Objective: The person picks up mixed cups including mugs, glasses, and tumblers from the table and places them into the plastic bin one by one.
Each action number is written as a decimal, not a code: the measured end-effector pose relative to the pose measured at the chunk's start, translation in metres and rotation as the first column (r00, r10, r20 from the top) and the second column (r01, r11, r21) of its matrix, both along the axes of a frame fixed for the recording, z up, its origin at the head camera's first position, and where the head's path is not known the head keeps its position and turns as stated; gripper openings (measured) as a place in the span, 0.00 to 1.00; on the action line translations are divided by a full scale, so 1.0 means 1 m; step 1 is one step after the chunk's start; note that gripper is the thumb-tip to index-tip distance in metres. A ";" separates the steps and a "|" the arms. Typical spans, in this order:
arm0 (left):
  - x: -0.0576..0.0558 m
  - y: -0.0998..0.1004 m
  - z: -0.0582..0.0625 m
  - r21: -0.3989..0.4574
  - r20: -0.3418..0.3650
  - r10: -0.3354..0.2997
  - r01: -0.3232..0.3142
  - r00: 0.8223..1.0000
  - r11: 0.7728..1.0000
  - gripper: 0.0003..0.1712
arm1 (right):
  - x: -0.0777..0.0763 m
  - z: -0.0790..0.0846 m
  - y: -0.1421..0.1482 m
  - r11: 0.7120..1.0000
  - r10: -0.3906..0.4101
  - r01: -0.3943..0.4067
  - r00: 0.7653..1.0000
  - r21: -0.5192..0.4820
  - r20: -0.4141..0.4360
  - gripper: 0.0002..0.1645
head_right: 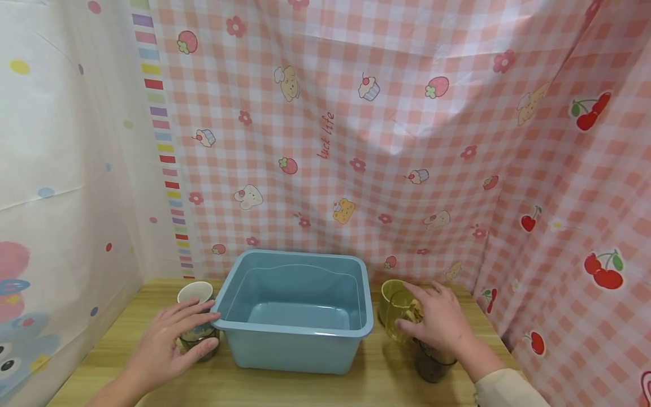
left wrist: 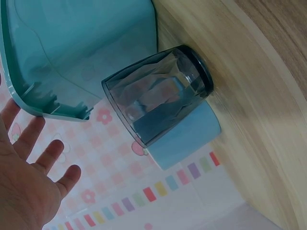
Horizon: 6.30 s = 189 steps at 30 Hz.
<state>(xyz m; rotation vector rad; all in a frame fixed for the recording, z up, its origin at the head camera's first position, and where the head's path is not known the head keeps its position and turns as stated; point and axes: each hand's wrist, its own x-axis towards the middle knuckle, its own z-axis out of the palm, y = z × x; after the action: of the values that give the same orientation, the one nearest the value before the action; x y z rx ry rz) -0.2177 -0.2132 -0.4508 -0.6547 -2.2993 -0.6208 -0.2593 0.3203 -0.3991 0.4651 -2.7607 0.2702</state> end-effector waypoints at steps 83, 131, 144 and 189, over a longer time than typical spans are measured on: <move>0.000 -0.002 -0.009 -0.092 -0.070 0.012 -0.018 0.998 0.996 0.30 | 0.001 0.084 -0.033 0.998 0.037 -0.039 0.998 -0.041 -0.054 0.50; 0.001 -0.005 -0.013 -0.091 -0.052 0.027 -0.032 0.998 0.995 0.32 | -0.011 0.082 -0.096 0.987 0.157 -0.159 0.985 -0.033 -0.070 0.50; 0.002 -0.003 -0.011 -0.078 -0.054 0.019 -0.023 0.998 0.997 0.32 | -0.015 0.080 -0.114 0.986 0.162 -0.163 0.986 -0.028 -0.035 0.51; 0.002 -0.004 -0.014 -0.066 -0.050 0.019 -0.022 0.999 0.998 0.32 | -0.024 0.075 -0.173 0.966 0.255 -0.252 0.966 -0.063 0.036 0.51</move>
<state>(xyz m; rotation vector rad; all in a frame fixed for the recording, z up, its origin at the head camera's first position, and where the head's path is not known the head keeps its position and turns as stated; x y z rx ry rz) -0.2162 -0.2169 -0.4647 -0.6695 -2.2860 -0.5149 -0.2829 0.1477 -0.3241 0.8080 -2.7240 0.4252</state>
